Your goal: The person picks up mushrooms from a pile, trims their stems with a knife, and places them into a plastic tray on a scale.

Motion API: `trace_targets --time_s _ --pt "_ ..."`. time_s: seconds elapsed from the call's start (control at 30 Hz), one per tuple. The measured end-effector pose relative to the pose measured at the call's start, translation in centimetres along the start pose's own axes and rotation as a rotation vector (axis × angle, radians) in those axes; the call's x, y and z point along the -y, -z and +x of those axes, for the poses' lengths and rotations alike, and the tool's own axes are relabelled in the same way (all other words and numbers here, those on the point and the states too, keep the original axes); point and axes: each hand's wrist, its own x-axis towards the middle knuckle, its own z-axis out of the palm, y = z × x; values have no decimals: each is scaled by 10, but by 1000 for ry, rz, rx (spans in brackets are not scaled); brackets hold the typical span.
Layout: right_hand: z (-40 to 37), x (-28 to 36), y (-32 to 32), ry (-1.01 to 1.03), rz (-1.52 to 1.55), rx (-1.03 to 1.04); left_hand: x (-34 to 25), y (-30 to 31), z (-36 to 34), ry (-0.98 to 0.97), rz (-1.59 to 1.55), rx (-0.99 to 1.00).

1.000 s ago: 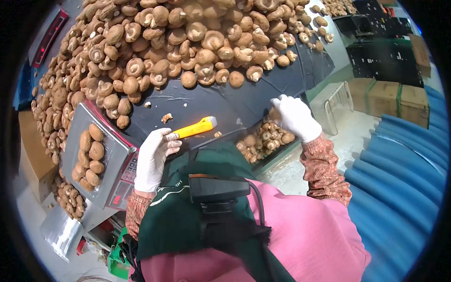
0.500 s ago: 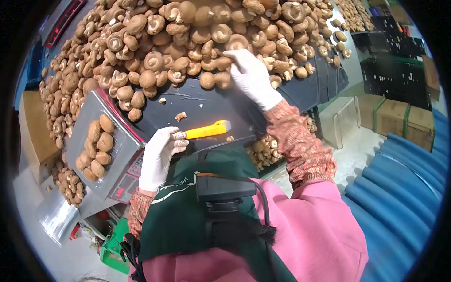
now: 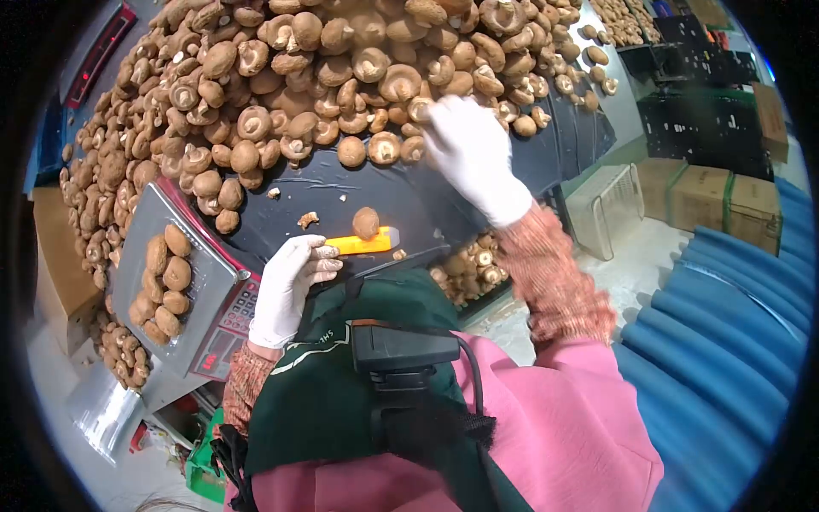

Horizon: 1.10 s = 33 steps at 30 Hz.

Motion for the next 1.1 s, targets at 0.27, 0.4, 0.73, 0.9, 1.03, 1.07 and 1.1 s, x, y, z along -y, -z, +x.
trace_targets --time_s 0.27,0.4,0.73,0.9,1.03,1.07,1.1 --pt "43 -19 -38 -62 132 36 -5 8 -12 -79 14 -88" --pt "28 0 1 -621 1293 177 -3 0 -8 -98 106 -95" --pt "-4 102 11 -784 1823 639 -26 -27 -11 -548 279 -39" --pt "-2 106 11 -572 1703 496 -25 -4 -21 -383 -152 122" --pt "-8 105 12 -610 1718 493 -26 7 -31 -384 -169 134" --pt "-9 106 8 -630 1720 515 -28 13 -37 -398 -128 99" --pt "-11 107 4 -628 1684 510 -34 9 -48 -434 -45 -39"
